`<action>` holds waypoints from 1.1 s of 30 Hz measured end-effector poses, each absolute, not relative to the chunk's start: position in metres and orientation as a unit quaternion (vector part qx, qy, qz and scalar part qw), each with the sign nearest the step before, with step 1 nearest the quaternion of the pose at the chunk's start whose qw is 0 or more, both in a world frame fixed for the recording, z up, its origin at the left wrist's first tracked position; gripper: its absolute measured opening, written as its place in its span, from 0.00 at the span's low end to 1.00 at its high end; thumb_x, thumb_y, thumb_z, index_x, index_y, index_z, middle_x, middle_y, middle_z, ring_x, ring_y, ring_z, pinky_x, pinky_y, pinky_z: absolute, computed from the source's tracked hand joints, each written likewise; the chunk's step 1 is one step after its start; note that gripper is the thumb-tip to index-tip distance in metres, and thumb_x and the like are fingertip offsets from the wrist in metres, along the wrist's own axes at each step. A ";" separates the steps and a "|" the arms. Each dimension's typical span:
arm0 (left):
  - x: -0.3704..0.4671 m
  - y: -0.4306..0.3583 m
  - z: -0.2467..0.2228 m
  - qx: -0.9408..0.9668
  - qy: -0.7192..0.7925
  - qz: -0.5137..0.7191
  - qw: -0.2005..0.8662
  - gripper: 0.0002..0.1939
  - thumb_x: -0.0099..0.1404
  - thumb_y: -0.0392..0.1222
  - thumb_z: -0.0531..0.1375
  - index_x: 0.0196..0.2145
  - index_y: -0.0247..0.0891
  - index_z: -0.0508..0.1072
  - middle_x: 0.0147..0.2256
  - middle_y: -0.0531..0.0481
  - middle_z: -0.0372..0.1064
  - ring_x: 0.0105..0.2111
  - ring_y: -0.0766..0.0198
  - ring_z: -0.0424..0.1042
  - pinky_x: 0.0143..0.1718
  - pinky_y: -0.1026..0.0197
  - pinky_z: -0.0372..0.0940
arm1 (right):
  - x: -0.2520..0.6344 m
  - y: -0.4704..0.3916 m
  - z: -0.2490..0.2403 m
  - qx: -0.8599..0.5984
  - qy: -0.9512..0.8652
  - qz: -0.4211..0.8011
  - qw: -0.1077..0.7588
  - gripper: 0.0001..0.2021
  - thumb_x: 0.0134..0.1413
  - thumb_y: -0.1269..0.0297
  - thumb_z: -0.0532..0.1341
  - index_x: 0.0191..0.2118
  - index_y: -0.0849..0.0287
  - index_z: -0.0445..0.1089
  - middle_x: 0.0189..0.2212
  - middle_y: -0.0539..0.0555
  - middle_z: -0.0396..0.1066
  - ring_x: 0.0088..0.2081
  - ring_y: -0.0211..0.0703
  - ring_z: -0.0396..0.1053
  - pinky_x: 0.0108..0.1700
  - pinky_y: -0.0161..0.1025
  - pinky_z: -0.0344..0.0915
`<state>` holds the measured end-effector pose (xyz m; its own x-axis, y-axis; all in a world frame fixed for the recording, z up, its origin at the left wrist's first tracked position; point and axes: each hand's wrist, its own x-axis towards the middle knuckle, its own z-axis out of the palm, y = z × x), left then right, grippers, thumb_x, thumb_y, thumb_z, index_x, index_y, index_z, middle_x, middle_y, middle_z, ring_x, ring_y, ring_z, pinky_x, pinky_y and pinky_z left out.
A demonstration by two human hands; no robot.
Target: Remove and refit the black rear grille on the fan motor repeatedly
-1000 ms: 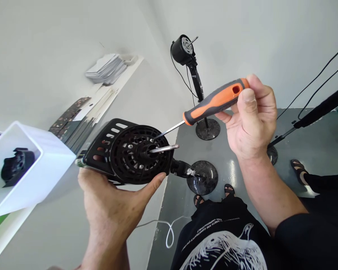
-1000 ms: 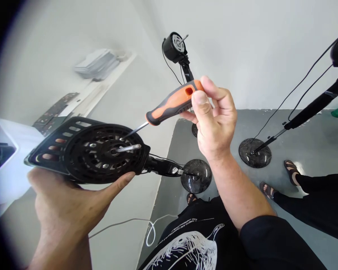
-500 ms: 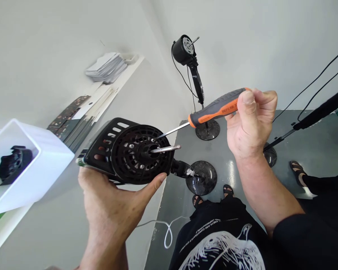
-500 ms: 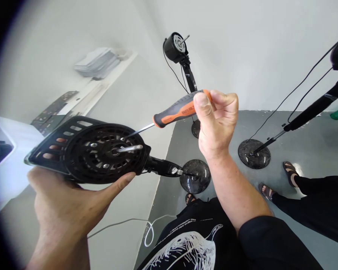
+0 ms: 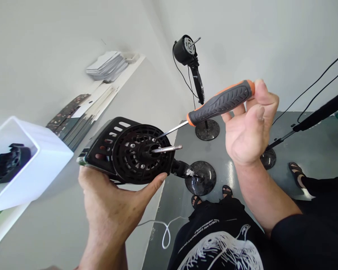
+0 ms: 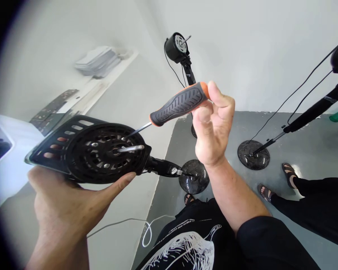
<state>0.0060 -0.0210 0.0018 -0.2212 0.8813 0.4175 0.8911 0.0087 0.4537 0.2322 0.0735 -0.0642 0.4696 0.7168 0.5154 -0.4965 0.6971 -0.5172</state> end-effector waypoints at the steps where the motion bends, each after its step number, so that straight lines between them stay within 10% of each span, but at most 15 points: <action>1: 0.006 -0.021 0.002 -0.623 -0.711 -0.326 0.007 0.35 0.42 0.60 0.77 0.44 0.41 0.74 0.40 0.45 0.77 0.42 0.37 0.80 0.45 0.34 0.78 | 0.234 0.073 -0.066 -0.146 -0.380 0.388 0.827 0.14 0.61 0.50 0.71 0.51 0.33 0.73 0.53 0.43 0.75 0.59 0.47 0.77 0.58 0.58 0.80; 12: 0.010 -0.018 0.005 -0.635 -0.697 -0.332 -0.005 0.33 0.44 0.57 0.77 0.43 0.40 0.75 0.38 0.45 0.77 0.41 0.39 0.80 0.44 0.36 0.78 | 0.247 0.085 -0.070 -0.212 -0.331 0.340 0.854 0.16 0.53 0.47 0.76 0.38 0.45 0.73 0.37 0.47 0.74 0.45 0.46 0.78 0.54 0.55 0.83; 19: 0.004 -0.020 0.001 -0.628 -0.703 -0.334 0.014 0.38 0.42 0.63 0.77 0.45 0.41 0.74 0.41 0.43 0.75 0.44 0.36 0.80 0.44 0.33 0.77 | 0.255 0.072 -0.059 -0.163 -0.366 0.457 0.794 0.14 0.54 0.54 0.76 0.43 0.44 0.74 0.54 0.48 0.77 0.64 0.51 0.73 0.62 0.56 0.79; 24: 0.008 -0.019 0.004 -0.620 -0.713 -0.328 0.014 0.36 0.40 0.62 0.76 0.43 0.40 0.74 0.38 0.44 0.75 0.40 0.38 0.79 0.41 0.35 0.77 | 0.250 0.077 -0.063 -0.190 -0.350 0.384 0.833 0.15 0.59 0.50 0.74 0.40 0.47 0.70 0.36 0.46 0.73 0.45 0.44 0.80 0.60 0.54 0.79; 29: 0.008 -0.019 0.004 -0.619 -0.712 -0.330 0.010 0.33 0.41 0.61 0.76 0.40 0.40 0.75 0.36 0.46 0.75 0.38 0.40 0.80 0.38 0.39 0.77 | 0.247 0.075 -0.070 -0.138 -0.415 0.399 0.806 0.15 0.62 0.53 0.72 0.52 0.37 0.72 0.55 0.45 0.75 0.63 0.46 0.74 0.68 0.56 0.74; 33: 0.010 -0.018 0.006 -0.624 -0.708 -0.331 -0.003 0.31 0.42 0.60 0.76 0.39 0.40 0.75 0.35 0.46 0.76 0.38 0.40 0.80 0.38 0.39 0.77 | 0.247 0.077 -0.069 -0.165 -0.405 0.380 0.815 0.11 0.63 0.56 0.71 0.46 0.43 0.69 0.54 0.47 0.76 0.63 0.49 0.75 0.56 0.50 0.82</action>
<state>0.0102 -0.0178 0.0062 -0.2217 0.8853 0.4087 0.8809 0.0022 0.4733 0.2473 0.0773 -0.0689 0.3831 0.7531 0.5349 -0.4856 0.6568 -0.5769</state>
